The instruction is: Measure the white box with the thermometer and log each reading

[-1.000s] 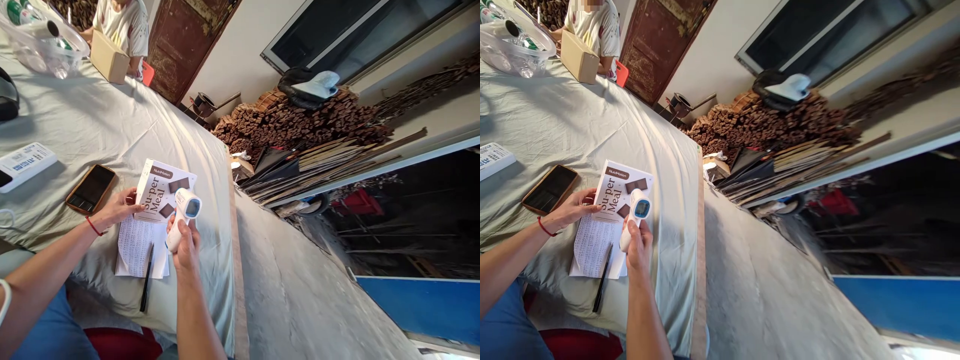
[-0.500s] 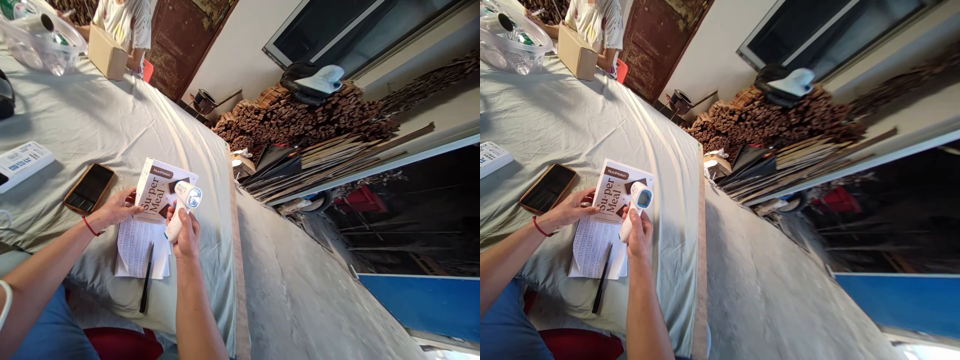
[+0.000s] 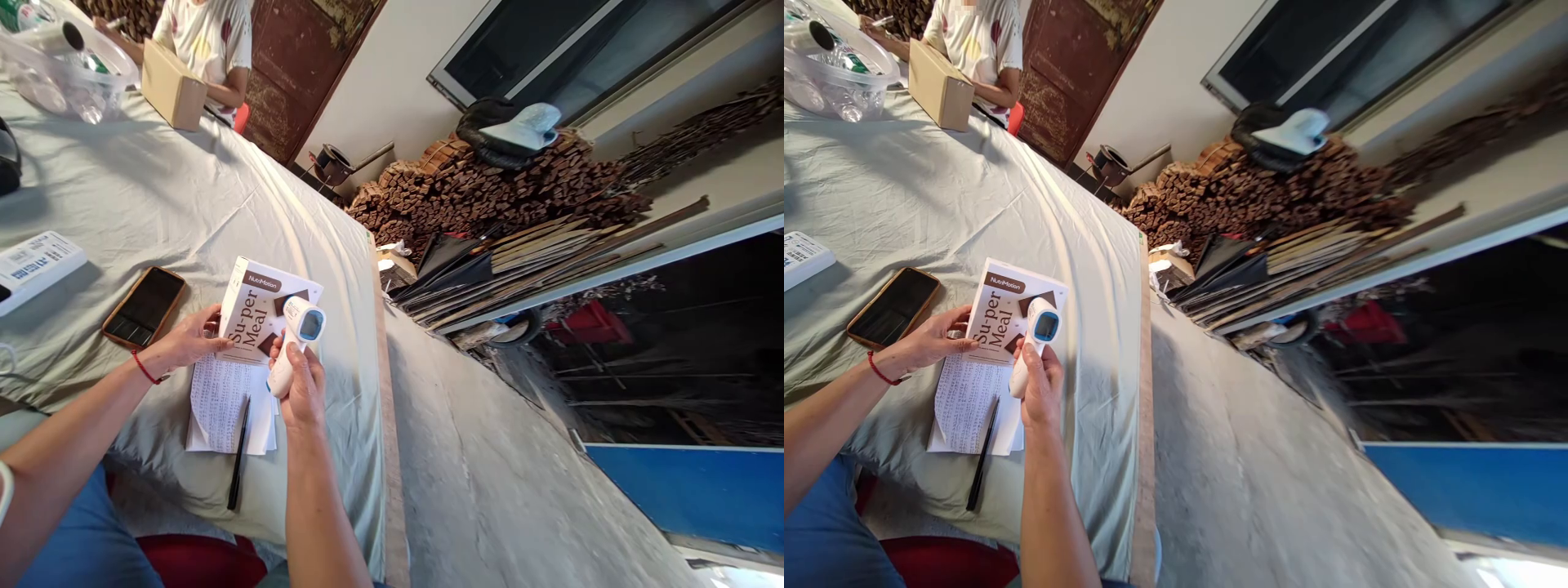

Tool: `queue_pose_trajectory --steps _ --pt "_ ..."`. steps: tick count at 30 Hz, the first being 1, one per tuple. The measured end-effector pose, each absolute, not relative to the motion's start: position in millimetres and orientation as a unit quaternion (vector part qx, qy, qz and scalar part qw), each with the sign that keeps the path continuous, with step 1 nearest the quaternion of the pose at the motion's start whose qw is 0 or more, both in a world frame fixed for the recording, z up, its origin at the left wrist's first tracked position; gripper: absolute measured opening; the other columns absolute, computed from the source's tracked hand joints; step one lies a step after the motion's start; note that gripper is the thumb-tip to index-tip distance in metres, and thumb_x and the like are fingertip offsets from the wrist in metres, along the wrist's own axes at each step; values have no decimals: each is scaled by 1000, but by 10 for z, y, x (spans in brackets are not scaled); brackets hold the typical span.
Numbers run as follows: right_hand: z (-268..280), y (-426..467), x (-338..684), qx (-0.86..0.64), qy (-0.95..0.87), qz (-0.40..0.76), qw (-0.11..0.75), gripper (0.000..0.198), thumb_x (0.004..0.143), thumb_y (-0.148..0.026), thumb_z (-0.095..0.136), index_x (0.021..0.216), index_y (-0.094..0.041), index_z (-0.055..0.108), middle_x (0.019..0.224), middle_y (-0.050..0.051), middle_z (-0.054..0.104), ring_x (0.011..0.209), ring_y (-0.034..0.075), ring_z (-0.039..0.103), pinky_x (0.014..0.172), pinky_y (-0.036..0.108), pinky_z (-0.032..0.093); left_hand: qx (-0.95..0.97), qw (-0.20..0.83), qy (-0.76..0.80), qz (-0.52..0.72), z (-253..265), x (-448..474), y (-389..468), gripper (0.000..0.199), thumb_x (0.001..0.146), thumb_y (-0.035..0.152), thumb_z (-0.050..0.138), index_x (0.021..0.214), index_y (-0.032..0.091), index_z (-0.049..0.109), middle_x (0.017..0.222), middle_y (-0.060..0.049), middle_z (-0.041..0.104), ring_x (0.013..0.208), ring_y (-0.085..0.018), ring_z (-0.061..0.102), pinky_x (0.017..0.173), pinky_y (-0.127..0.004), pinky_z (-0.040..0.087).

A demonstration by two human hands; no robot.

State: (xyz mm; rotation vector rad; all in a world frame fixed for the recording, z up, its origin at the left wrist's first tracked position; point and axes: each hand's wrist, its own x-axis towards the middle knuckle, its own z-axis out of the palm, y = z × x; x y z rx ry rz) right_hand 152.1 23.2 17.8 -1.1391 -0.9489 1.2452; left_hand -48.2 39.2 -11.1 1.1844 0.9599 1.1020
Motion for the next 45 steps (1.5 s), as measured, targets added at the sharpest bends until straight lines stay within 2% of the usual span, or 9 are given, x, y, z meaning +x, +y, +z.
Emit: queue_pose_trajectory --steps 8,17,20,25,29,33,36,42,45 --pt "112 -145 1810 -536 -384 529 534 38 64 -50 84 81 -19 69 70 -1 63 62 13 53 55 25 44 425 573 420 561 -200 -502 443 93 67 42 90 143 21 41 126 -14 68 119 -31 65 92 -43 57" --pt "-3 -591 2049 -581 -382 526 489 40 64 -50 85 86 -20 70 76 1 69 71 17 62 68 30 53 500 334 500 624 -511 -615 795 101 72 34 80 156 27 24 133 -15 56 120 -31 61 82 -40 62" --pt "-11 -642 2062 -582 -391 530 477 42 66 -53 85 88 -20 71 79 2 72 74 17 64 72 30 54 542 255 542 589 -626 -600 870 100 75 30 78 158 26 21 140 -16 51 124 -32 58 92 -48 62" --pt "-110 -636 2093 -582 -403 530 468 49 68 -58 85 96 -19 73 86 4 75 77 19 66 74 31 54 613 164 588 502 -640 -516 821 90 78 23 71 156 18 26 150 -20 44 141 -37 45 117 -59 46" --pt "-278 -547 2159 -616 -450 475 439 58 69 -60 82 108 -18 73 92 7 77 81 22 69 75 34 54 620 113 623 462 -508 -456 687 69 78 21 69 141 13 41 141 -21 49 136 -37 46 108 -57 52" --pt "-468 -377 2250 -676 -551 300 386 55 73 -59 76 109 -17 74 97 9 75 82 23 67 75 35 53 672 85 614 405 -358 -411 502 27 86 21 63 113 18 56 117 -12 62 110 -30 61 99 -51 54" --pt "-599 -235 2309 -702 -600 180 338 49 76 -55 72 109 -18 75 106 11 72 84 24 66 77 36 52 738 130 580 319 -300 -363 374 11 88 22 63 99 20 61 106 -9 65 101 -27 64 95 -47 55" --pt "-662 -213 2291 -672 -668 43 318 52 87 -54 64 117 -13 71 115 21 69 106 34 64 91 49 52 805 178 535 184 -250 -234 227 25 85 23 70 109 17 65 115 -11 67 116 -31 62 102 -47 51" --pt "-599 -394 2141 -592 -719 38 361 34 96 -44 59 111 -16 70 103 15 72 94 26 67 87 41 54 813 182 535 138 -216 -173 172 39 82 25 75 118 15 64 130 -16 63 124 -34 58 103 -48 51"
